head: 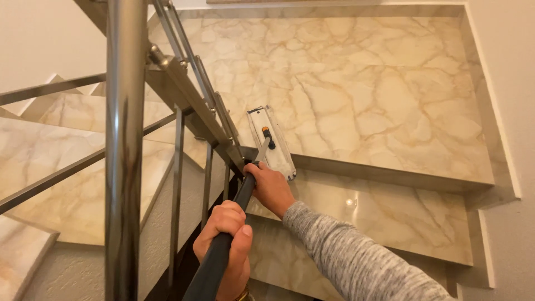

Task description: The person mops the marble-tiled steps of a staircase using a flat mop, moving the mop head across each step and into the corners while descending the stairs.

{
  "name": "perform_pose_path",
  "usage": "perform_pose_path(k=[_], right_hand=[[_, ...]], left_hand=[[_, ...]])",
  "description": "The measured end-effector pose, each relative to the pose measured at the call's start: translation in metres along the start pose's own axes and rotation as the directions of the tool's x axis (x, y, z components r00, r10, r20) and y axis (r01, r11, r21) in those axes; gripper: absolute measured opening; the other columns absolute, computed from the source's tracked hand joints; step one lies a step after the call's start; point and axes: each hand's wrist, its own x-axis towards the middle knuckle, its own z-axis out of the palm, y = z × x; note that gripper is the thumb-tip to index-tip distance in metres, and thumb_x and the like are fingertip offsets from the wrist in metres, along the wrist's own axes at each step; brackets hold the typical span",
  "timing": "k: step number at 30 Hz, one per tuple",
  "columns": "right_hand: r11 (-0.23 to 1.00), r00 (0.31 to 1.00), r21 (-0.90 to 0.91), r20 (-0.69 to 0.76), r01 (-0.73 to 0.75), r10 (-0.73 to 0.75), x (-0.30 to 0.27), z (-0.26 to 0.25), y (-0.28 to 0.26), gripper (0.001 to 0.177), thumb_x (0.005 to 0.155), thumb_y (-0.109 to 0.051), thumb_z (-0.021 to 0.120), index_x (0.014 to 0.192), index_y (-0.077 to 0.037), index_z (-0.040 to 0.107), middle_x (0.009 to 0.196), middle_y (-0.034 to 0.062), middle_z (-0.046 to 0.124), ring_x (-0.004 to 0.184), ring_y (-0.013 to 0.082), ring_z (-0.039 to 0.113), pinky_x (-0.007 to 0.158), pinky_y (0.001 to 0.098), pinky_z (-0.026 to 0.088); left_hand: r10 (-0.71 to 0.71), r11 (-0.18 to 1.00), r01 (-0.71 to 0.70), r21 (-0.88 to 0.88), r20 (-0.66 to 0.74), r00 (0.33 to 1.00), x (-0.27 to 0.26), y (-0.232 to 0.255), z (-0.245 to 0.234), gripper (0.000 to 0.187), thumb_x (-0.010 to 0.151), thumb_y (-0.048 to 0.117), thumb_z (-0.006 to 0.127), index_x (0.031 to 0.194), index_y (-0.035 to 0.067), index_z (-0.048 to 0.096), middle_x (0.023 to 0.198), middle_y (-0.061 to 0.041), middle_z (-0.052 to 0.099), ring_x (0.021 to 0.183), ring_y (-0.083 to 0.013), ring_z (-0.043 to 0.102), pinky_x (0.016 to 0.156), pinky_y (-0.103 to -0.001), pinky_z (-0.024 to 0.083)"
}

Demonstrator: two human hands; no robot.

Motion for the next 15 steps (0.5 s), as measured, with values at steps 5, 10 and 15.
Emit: perform_pose_path(k=[5,10,15], right_hand=[[0.998,0.998,-0.014,0.001,-0.061,0.061,-0.016,-0.040,0.027,0.031,0.088,-0.012,0.071,0.116,-0.018,0.058,0.096,0.0101,0.060,0.062,0.0411,0.062,0.052,0.0540,0.049],[0.987,0.990,-0.097,-0.069,-0.132,0.125,-0.039,-0.077,0.083,0.032,0.084,-0.018,0.075,0.110,-0.020,0.057,0.095,0.0100,0.060,0.070,0.0424,0.064,0.059,0.0555,0.049],[0.959,0.969,-0.147,-0.094,-0.241,0.230,-0.070,-0.132,0.129,0.029,0.085,-0.020,0.073,0.109,-0.022,0.058,0.095,0.0089,0.059,0.069,0.0451,0.063,0.059,0.0581,0.049]], left_hand=[[-0.010,0.999,0.011,-0.046,0.023,1.000,-0.008,-0.007,0.037,0.030,0.089,0.022,0.066,0.068,0.014,0.046,0.068,0.001,0.046,0.069,-0.0188,0.047,0.074,-0.034,0.042],[-0.027,0.980,0.041,-0.194,0.073,0.997,-0.016,-0.002,0.090,0.027,0.092,0.018,0.063,0.071,0.012,0.047,0.070,0.000,0.044,0.068,-0.0179,0.042,0.073,-0.034,0.038],[-0.036,0.960,0.083,-0.267,0.177,0.984,-0.032,-0.005,0.143,0.028,0.098,0.021,0.062,0.076,0.012,0.048,0.073,-0.002,0.046,0.071,-0.0201,0.044,0.076,-0.036,0.042]])
